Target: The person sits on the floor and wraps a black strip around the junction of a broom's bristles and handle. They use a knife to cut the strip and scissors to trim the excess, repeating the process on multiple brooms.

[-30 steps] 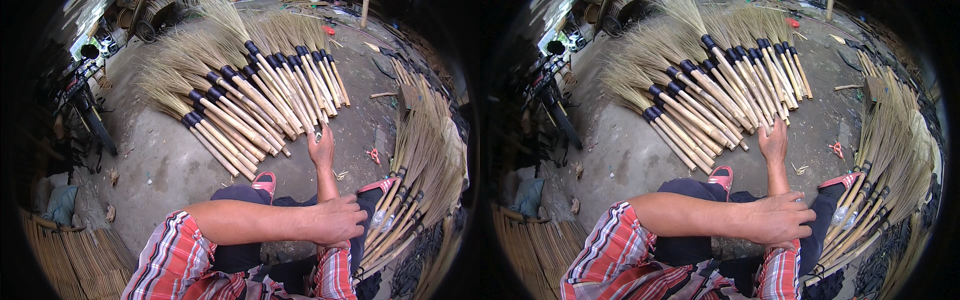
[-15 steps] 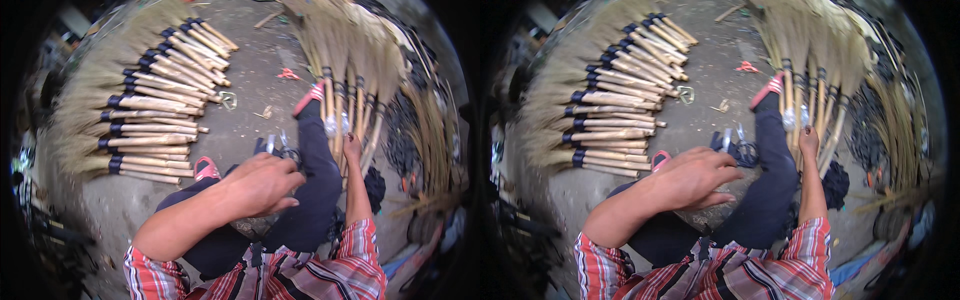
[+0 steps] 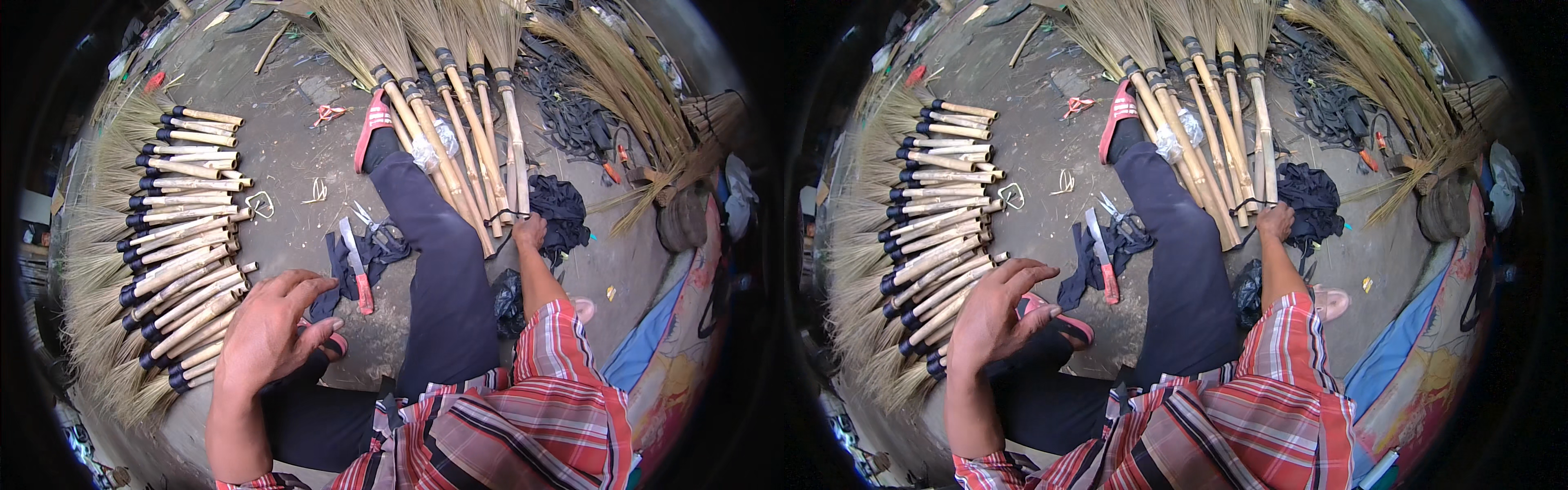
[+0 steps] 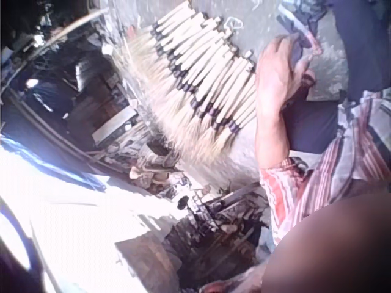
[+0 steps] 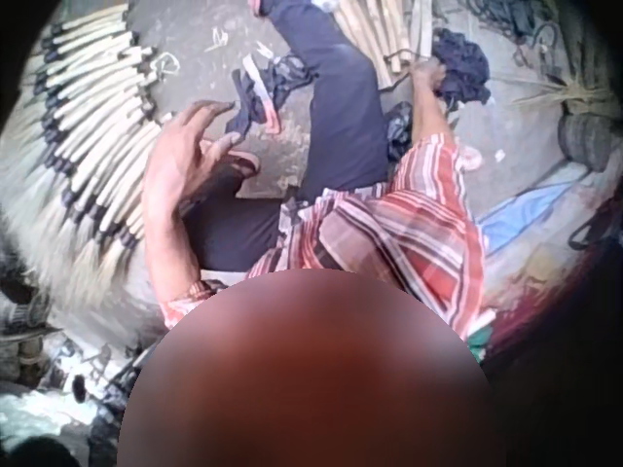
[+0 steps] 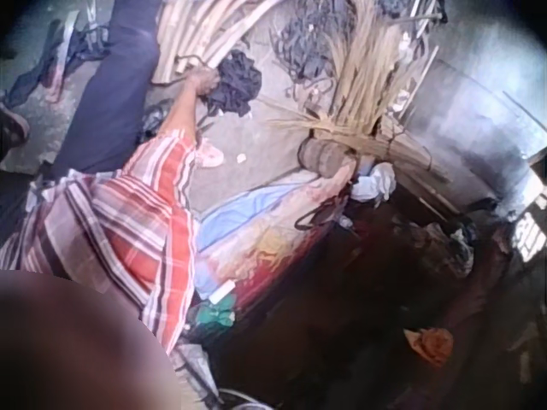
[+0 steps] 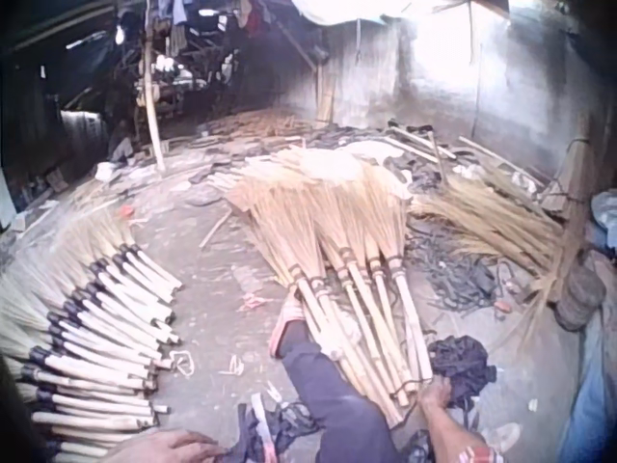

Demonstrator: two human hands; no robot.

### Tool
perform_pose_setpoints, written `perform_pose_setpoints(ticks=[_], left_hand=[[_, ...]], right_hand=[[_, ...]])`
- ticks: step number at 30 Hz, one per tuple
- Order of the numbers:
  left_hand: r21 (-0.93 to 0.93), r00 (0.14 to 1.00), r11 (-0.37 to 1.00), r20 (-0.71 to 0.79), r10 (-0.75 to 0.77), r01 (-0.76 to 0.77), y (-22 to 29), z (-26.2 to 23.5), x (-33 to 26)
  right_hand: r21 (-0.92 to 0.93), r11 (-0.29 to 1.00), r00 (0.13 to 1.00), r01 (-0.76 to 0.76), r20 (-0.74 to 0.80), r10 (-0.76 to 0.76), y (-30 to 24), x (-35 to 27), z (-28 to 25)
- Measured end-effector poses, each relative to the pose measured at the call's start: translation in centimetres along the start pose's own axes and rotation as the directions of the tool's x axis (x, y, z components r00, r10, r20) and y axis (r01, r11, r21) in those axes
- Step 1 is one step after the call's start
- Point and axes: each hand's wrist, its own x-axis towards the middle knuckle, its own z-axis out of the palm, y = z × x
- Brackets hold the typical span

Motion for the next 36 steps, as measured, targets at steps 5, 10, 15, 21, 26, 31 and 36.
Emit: perform_pose_setpoints(ticks=[5,10,15,21,26,31,36], left_hand=[[0.035,1.0,0.999,-0.03,-0.002,0.003,-0.4,-0.2,0.1],[0.018,0.998,0.998,-0.01,-0.058,0.058,-0.4,-0.2,0.7],[0.017,0.995,0.995,0.001,-0.098,0.098,-0.2,0.0,1.4],[0.036,0.997,0.997,-0.018,-0.074,0.074,0.5,-0.3,2.1],[0.222,0.985,0.974,-0.175,0.001,0.038,1.8,-2.0,2.5],[0.518,0.855,0.855,-0.457,0.245,0.032,3.0,-4.9,3.5],[0.835,0.752,0.493,-0.485,0.446,0.245,2.8,-8.5,5.1]], right_hand=[[0.03,0.998,0.998,0.046,-0.033,-0.045,0.9,2.6,0.8],[0.183,0.974,0.991,0.134,-0.003,-0.135,-0.4,6.3,2.5],[0.091,0.996,0.972,0.014,0.23,-0.035,-2.4,7.3,1.9],[0.252,0.965,0.985,-0.075,0.172,0.032,-4.2,6.8,-1.0],[0.4,0.894,0.978,0.201,-0.033,-0.205,-1.2,3.0,-4.7],[0.447,0.768,0.887,0.458,-0.169,-0.431,-0.1,-1.7,-9.1],[0.466,0.622,0.751,0.629,-0.157,-0.642,-2.2,-6.4,-13.3]])
